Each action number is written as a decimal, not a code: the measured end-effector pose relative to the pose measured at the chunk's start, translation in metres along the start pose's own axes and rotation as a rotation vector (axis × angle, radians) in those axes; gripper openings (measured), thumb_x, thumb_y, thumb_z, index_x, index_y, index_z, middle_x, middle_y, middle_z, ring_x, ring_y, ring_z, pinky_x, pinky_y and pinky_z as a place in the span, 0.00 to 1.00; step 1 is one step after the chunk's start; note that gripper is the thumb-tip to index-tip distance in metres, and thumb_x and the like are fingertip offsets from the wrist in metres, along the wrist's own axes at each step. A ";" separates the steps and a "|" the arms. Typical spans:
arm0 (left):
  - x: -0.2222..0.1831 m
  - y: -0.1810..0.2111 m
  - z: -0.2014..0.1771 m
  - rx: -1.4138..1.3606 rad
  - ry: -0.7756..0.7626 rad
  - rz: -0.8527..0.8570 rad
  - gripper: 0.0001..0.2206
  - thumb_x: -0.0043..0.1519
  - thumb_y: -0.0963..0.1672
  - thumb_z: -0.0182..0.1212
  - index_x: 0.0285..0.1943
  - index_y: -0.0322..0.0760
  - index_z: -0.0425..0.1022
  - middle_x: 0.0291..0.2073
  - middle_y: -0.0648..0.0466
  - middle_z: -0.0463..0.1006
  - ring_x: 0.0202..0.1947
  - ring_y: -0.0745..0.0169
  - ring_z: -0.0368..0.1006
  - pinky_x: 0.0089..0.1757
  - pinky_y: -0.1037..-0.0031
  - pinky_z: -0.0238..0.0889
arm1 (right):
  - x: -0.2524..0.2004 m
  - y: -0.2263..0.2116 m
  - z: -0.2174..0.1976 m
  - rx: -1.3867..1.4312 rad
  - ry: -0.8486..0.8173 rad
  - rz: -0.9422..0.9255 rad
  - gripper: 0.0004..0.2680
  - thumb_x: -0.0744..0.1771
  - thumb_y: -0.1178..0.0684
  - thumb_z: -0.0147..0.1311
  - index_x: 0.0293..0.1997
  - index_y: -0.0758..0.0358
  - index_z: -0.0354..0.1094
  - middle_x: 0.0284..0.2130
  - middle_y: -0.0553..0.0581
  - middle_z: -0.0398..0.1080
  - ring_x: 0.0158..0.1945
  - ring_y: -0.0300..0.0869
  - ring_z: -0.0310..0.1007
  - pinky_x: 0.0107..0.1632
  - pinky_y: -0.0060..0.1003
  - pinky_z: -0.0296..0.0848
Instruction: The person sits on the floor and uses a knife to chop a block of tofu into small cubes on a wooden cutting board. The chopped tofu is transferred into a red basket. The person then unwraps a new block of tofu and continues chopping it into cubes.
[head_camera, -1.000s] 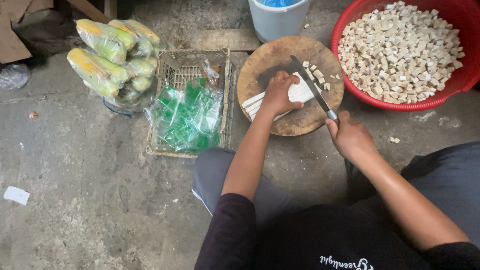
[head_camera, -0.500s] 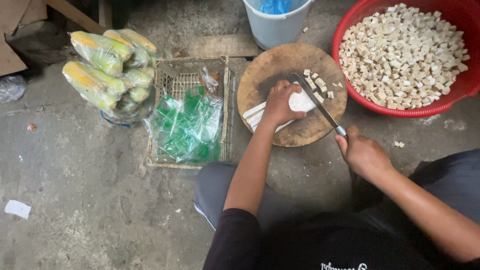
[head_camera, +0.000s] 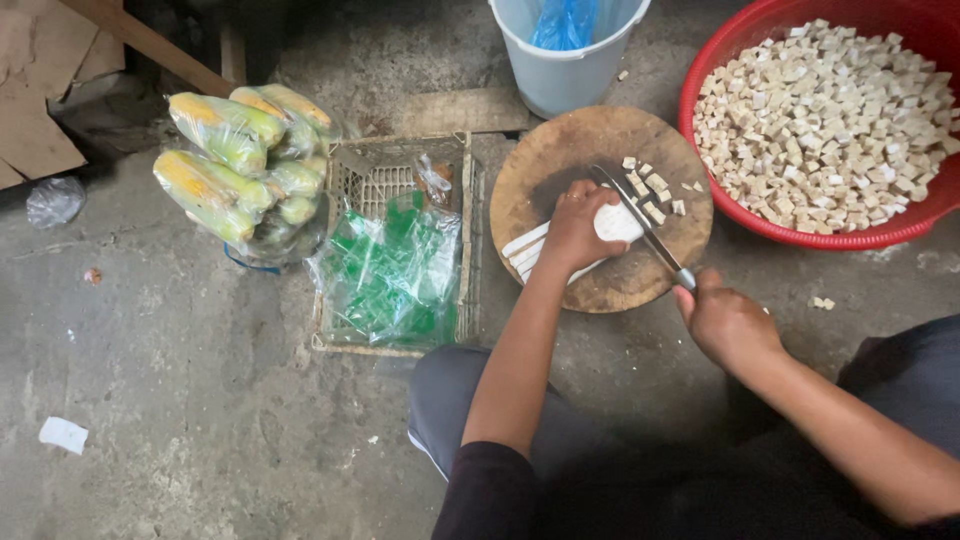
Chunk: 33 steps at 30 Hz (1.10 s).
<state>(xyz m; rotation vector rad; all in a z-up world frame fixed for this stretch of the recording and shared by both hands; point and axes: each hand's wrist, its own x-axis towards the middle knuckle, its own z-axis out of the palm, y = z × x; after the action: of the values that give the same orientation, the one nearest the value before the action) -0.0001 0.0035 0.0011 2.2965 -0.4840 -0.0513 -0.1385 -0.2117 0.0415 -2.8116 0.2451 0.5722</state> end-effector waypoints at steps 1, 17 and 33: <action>-0.001 0.002 0.002 -0.005 0.001 -0.005 0.32 0.37 0.47 0.82 0.53 0.49 0.74 0.56 0.49 0.68 0.58 0.42 0.66 0.57 0.58 0.62 | 0.009 -0.003 0.006 0.006 -0.005 0.007 0.18 0.72 0.37 0.40 0.52 0.66 0.59 0.34 0.76 0.76 0.39 0.67 0.79 0.43 0.59 0.77; -0.015 0.002 0.005 -0.007 0.124 0.045 0.29 0.38 0.47 0.81 0.49 0.44 0.74 0.54 0.48 0.70 0.57 0.43 0.68 0.55 0.61 0.64 | -0.016 -0.001 -0.015 0.210 0.014 0.005 0.19 0.72 0.37 0.40 0.55 0.67 0.59 0.37 0.80 0.74 0.44 0.73 0.74 0.48 0.63 0.72; -0.013 -0.002 0.003 -0.045 0.108 0.041 0.30 0.37 0.48 0.82 0.50 0.44 0.76 0.54 0.48 0.71 0.57 0.44 0.68 0.57 0.60 0.64 | 0.017 -0.015 0.017 0.017 -0.015 0.027 0.20 0.72 0.37 0.40 0.56 0.68 0.57 0.40 0.77 0.75 0.45 0.67 0.77 0.47 0.59 0.75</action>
<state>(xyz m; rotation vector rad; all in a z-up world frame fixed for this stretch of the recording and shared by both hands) -0.0121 0.0070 -0.0038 2.2309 -0.4695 0.0814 -0.1263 -0.1946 0.0226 -2.7909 0.2839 0.5934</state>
